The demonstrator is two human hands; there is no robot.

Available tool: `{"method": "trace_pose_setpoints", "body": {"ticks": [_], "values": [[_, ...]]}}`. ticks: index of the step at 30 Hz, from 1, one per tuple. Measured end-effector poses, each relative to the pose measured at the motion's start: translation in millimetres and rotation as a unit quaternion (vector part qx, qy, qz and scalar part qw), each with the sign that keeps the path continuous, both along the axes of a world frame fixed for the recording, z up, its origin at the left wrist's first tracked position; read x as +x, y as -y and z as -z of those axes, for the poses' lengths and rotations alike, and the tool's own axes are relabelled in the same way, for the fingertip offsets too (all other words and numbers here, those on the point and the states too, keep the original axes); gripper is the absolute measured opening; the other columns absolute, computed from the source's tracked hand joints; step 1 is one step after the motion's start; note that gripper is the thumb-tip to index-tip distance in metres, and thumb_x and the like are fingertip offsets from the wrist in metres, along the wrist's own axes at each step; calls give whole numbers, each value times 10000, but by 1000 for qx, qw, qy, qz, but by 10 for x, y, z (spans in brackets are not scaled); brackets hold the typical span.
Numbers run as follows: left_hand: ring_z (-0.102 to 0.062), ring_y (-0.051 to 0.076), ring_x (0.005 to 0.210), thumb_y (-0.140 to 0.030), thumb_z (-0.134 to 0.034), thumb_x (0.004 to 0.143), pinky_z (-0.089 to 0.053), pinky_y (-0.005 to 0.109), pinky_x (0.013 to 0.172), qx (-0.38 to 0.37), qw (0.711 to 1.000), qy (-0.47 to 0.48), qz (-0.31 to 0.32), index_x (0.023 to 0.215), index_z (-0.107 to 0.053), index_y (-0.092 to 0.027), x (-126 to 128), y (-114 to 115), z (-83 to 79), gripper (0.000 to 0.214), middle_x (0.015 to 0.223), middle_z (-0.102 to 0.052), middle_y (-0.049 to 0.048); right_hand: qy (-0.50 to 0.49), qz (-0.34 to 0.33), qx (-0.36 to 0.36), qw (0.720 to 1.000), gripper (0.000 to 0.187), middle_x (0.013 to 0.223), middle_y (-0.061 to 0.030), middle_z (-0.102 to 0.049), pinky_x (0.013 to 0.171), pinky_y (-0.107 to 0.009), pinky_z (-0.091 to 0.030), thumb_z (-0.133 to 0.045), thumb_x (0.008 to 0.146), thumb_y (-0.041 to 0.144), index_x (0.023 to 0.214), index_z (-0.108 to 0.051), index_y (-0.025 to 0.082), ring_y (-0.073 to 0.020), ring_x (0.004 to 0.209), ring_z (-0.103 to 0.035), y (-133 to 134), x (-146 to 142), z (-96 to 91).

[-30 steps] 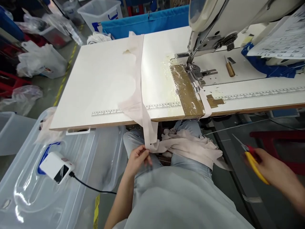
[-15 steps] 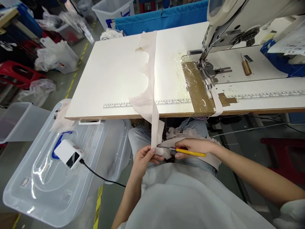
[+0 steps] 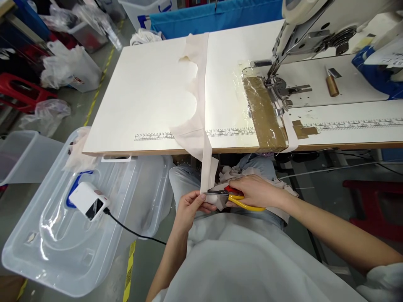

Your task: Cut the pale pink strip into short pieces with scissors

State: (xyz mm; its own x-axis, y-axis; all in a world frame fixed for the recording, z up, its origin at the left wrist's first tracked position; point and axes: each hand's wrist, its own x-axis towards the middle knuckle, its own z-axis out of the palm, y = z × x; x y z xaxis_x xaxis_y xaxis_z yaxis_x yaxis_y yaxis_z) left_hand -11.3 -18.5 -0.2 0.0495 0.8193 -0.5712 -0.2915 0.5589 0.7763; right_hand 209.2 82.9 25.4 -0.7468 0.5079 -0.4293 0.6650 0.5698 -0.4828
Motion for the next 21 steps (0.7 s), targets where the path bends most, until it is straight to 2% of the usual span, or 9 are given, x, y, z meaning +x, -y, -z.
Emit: {"method": "trace_pose_setpoints", "body": {"ticks": [6,12,17,19,21], "values": [[-709,211,616,-624,-806,700,-568,271,596,-1,1000,-8,1,800,-698,-133,2,7,5,512,655,-722,90,4,3,2,1000,442,619,-10,-540,539,-287,-185,-677,909,490,679,-445,192,-161,546,-467,23,4,31],[-711,227,626,-612,-797,713,-574,299,618,-1,1000,-21,12,851,-709,-134,-18,13,29,504,667,-725,90,-21,-1,10,1000,448,701,-35,-598,544,-289,-187,-661,914,555,719,-495,188,-182,608,-532,24,-22,54],[-699,212,625,-607,-772,745,-572,291,634,-3,1000,-20,18,783,-681,-142,1,28,45,475,650,-712,88,-16,-7,4,1000,436,660,-29,-579,537,-287,-177,-674,911,524,696,-505,184,-174,584,-514,9,-88,118],[-693,207,634,-629,-729,776,-567,294,634,-2,999,-35,35,843,-684,-136,-24,27,73,500,699,-719,99,-14,-1,4,1000,454,646,-24,-568,538,-288,-177,-675,909,517,673,-473,186,-167,571,-495,17,-69,154],[-680,191,662,-635,-701,797,-550,290,609,22,993,-106,38,1035,-674,-139,-80,0,116,551,915,-741,128,-20,20,9,1000,471,628,-17,-548,543,-288,-179,-671,903,516,662,-429,191,-162,558,-472,46,-12,183]]}}
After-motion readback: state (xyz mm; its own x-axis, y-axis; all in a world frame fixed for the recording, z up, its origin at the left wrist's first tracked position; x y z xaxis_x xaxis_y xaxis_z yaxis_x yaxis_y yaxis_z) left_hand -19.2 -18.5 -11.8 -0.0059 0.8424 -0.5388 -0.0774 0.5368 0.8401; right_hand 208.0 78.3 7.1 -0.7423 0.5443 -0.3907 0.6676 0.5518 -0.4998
